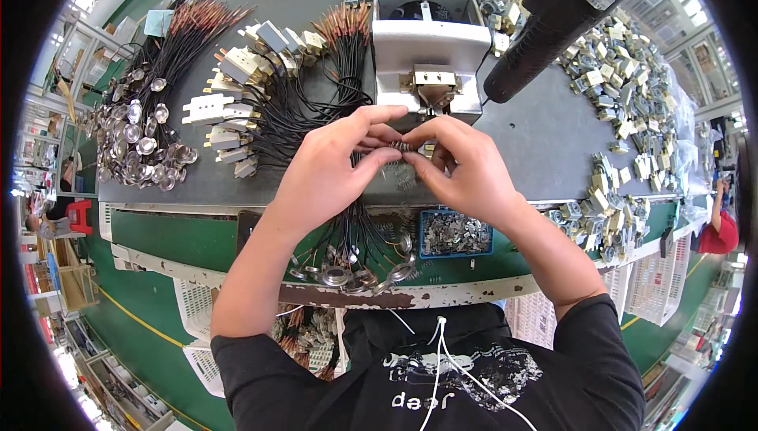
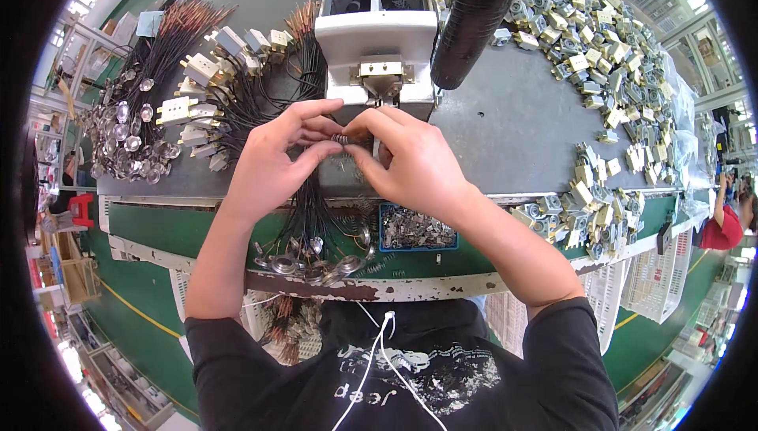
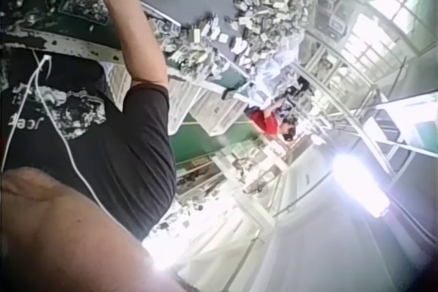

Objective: Assembling wire harnesses and connectors at a factory workstation.

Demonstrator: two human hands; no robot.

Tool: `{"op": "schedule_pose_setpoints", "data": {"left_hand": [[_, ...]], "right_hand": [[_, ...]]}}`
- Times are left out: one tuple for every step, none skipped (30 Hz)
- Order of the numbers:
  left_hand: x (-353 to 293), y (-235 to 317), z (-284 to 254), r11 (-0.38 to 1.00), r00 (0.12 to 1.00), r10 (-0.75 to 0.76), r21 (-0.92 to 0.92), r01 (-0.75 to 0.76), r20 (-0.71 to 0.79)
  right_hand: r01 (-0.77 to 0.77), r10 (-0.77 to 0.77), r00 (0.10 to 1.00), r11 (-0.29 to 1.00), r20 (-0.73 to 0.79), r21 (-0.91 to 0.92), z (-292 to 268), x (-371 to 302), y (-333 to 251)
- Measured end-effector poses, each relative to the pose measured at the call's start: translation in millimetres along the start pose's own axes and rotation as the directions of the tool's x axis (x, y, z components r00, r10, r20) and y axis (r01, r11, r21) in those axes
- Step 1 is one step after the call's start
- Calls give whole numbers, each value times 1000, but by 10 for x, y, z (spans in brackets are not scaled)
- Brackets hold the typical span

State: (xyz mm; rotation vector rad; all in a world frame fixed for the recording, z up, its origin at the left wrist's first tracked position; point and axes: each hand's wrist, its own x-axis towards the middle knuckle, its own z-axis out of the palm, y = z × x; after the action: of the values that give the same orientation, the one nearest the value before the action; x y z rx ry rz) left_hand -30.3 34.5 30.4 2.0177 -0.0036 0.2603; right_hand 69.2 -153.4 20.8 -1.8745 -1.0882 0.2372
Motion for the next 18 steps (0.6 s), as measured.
{"op": "schedule_pose_setpoints", "data": {"left_hand": [[-5,4,3,999,1000,7,33,-7,1],[-6,5,6,999,1000,7,32,-7,2],[-8,7,9,996,999,32,83,-33,19],[-10,9,14,989,998,55,134,-60,37],[-20,14,12,989,998,55,135,-60,36],[-31,20,13,983,998,55,175,-61,39],[-42,26,15,975,998,55,214,-63,43],[-49,30,22,975,998,55,214,-63,43],[-57,35,29,962,996,85,257,-90,32],[-62,38,34,947,993,115,300,-116,22],[-58,49,39,947,993,116,299,-118,23],[-52,66,40,945,992,123,303,-125,25],[-47,75,42,942,991,130,308,-132,28],[-47,75,41,942,991,130,308,-132,28],[-46,76,40,946,991,134,296,-132,15],[-43,76,38,950,990,138,283,-133,3],[-44,65,31,950,990,138,284,-133,3],[-46,45,19,944,990,141,300,-135,2]], "right_hand": [[4,-2,1000,999,27,-54,-9,-1,-5],[3,-1,1000,999,26,-55,-9,-7,3],[49,-46,999,991,25,-125,-4,-16,17],[94,-91,996,976,26,-195,-3,-25,26],[96,-93,995,976,26,-194,-1,-28,25],[111,-104,994,968,40,-224,-1,-34,23],[126,-116,992,959,54,-253,0,-36,20],[126,-116,992,959,54,-253,-3,-31,16],[142,-136,990,957,42,-254,-6,-22,7],[158,-156,987,954,31,-254,-7,-14,3],[157,-155,987,954,31,-255,-8,-12,7],[140,-139,990,960,23,-242,-7,-11,12],[123,-123,992,966,15,-228,-8,-10,20],[123,-123,992,966,15,-228,-16,-8,35],[63,-59,998,988,33,-139,-34,-8,59],[-1,4,998,999,57,-51,-42,-7,76],[-1,3,998,999,57,-51,-35,-5,88],[-52,52,997,999,51,0,-26,-4,98]]}}
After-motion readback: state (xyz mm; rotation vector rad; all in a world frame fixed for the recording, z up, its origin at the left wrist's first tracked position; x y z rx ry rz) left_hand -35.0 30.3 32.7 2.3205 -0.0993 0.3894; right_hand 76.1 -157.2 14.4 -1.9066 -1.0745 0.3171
